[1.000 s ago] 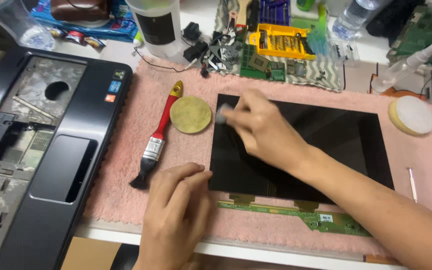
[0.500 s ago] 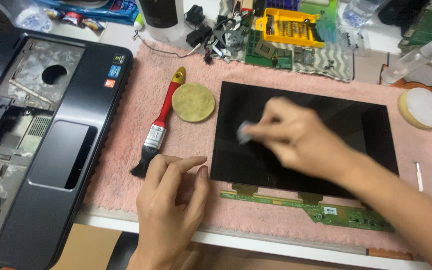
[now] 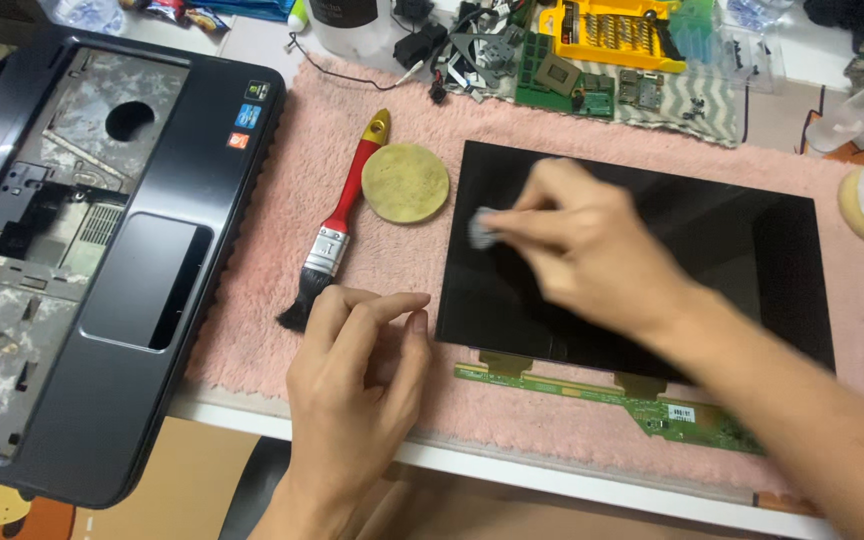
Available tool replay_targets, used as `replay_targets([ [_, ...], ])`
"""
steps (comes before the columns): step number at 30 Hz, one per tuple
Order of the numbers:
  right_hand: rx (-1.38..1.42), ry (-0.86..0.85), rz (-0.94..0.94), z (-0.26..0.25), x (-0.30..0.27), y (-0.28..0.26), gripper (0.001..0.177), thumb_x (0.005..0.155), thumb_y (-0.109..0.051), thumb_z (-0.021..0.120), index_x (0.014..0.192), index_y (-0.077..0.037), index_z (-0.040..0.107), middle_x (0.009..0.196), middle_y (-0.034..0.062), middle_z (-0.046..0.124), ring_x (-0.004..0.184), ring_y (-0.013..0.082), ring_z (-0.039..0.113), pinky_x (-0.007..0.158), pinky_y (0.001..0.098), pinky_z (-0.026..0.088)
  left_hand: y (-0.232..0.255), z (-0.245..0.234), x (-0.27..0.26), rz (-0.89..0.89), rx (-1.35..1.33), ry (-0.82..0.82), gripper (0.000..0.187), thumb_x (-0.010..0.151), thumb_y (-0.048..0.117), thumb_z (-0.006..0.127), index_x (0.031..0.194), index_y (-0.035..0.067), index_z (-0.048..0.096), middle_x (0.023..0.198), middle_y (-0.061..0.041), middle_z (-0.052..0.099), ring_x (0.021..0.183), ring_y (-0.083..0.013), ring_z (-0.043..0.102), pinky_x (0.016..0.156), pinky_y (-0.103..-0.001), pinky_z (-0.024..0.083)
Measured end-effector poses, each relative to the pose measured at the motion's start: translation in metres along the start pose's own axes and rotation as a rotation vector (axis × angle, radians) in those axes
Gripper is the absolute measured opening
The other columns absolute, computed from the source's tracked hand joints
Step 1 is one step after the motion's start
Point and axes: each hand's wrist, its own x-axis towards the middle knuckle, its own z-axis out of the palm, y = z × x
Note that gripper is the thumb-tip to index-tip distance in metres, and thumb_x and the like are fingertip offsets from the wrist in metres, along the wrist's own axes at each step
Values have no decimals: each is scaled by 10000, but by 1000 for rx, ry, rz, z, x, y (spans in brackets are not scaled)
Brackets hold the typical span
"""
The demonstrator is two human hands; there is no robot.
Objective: The person cleans a black rectangular screen using a yellow sponge and a gray cloth. They wipe the screen surface in circular and back-and-forth motions, switching between the sponge and cloth to remove residue.
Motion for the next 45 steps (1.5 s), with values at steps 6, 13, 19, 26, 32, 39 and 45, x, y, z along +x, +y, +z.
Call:
replay_targets([
  [6,241,-198,-200,-18,-34,-30,415,1041,95,718,1404,-81,814,1046,133,685,939,290,656,771,386,553,0,1,0,5,18,8,140,1081,27,758,1199,72,817,1061,-78,636,676,-120,571,635,-258,485],
  [13,74,18,-125,6,-16,-39,375,1033,105,798,1337,-110,843,987,103,591,909,273,560,730,399,503,0,-1,0,12,19,-5,146,1095,27,754,1217,86,805,1086,-81,644,719,-117,622,636,-258,521],
  [19,240,-217,-153,-28,-40,-30,326,1030,52,763,1336,-39,824,1055,140,678,947,290,652,778,389,556,0,-1,1,29,12,-1,144,1087,-5,750,1211,43,806,1091,-114,668,872,-175,712,756,-276,576],
  [26,186,-128,-119,-21,-48,-39,357,1066,52,748,1373,-115,819,1019,111,650,917,257,608,749,368,539,0,-2,2,44,38,-22,141,1095,3,744,1213,52,804,1090,-106,682,818,-162,666,716,-279,538],
  [32,87,-145,-83,-39,-49,-4,415,1004,141,716,1307,-101,863,1055,105,689,951,273,678,784,354,601,2,-2,5,65,38,-31,138,1086,-8,735,1202,26,801,1048,-115,705,921,-222,691,828,-324,548],
  [39,255,-178,-142,-39,-70,-31,283,1087,-42,734,1351,-83,828,1072,119,716,886,260,627,819,392,533,-1,-2,5,134,78,-93,131,1084,34,749,1210,24,783,1032,-100,733,917,-281,623,891,-372,510],
  [45,42,74,24,-15,-29,18,359,993,87,869,1289,-114,897,1018,72,694,948,236,639,769,344,546,-1,1,1,209,144,-157,166,1094,85,766,1256,53,773,1009,-59,720,910,-289,605,881,-404,497],
])
